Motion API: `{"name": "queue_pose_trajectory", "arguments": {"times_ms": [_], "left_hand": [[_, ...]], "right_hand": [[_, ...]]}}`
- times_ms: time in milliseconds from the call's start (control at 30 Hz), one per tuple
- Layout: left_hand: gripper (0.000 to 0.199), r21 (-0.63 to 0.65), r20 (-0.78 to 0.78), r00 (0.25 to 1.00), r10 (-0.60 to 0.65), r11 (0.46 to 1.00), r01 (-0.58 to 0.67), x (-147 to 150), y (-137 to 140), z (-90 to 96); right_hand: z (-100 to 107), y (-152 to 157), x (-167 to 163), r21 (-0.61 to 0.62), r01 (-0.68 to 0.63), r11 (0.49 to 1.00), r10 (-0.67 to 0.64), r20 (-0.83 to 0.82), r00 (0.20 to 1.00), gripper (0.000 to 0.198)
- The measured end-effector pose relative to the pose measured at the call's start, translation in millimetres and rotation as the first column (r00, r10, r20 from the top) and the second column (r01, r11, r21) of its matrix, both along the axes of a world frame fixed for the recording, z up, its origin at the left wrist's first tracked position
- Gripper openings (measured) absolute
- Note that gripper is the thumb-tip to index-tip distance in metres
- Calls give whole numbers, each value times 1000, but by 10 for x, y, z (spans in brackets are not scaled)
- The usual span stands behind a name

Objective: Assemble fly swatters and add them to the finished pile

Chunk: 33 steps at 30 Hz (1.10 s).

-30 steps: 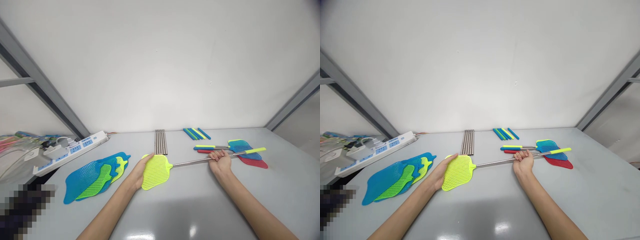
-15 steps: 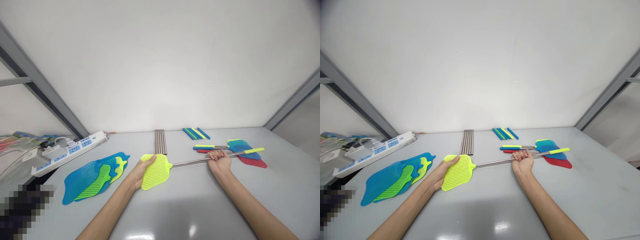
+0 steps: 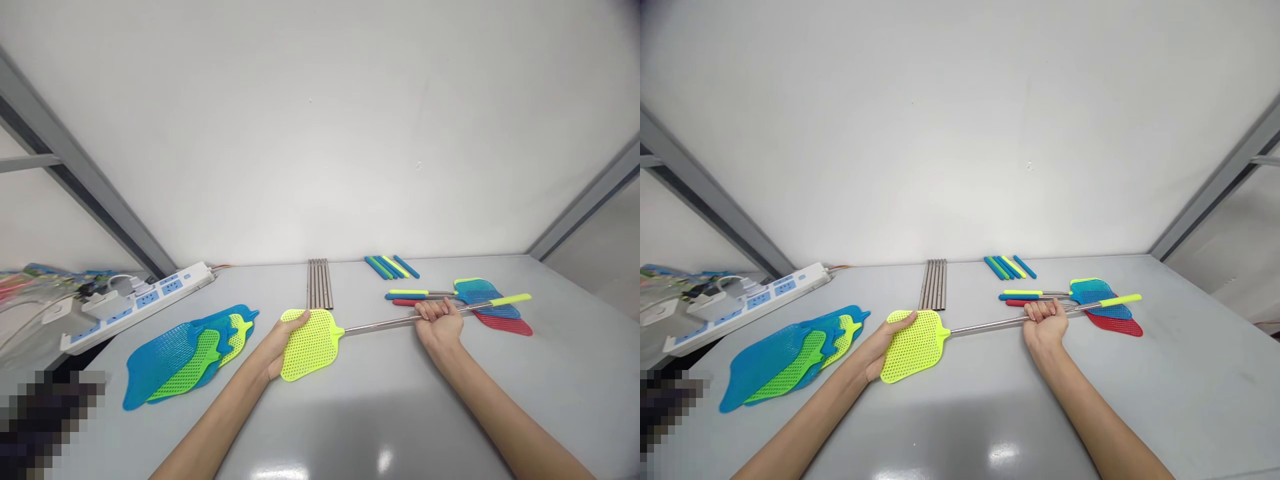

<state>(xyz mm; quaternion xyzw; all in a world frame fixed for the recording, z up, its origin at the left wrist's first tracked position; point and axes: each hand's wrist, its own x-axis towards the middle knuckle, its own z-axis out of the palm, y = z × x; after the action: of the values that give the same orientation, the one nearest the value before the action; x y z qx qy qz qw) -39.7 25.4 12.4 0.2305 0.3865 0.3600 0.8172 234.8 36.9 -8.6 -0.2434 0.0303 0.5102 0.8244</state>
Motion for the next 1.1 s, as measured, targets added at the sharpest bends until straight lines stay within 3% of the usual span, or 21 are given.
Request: {"name": "queue_pose_trajectory", "arguments": {"times_ms": [367, 1100], "left_hand": [[36, -118, 0, 1000, 11, 993, -11, -8, 11, 18], [35, -91, -47, 998, 50, 994, -54, 45, -11, -7]], "right_hand": [[20, -2, 8, 78, -4, 997, 2, 20, 1000, 32], [6, -44, -120, 43, -45, 998, 43, 45, 998, 33]]}}
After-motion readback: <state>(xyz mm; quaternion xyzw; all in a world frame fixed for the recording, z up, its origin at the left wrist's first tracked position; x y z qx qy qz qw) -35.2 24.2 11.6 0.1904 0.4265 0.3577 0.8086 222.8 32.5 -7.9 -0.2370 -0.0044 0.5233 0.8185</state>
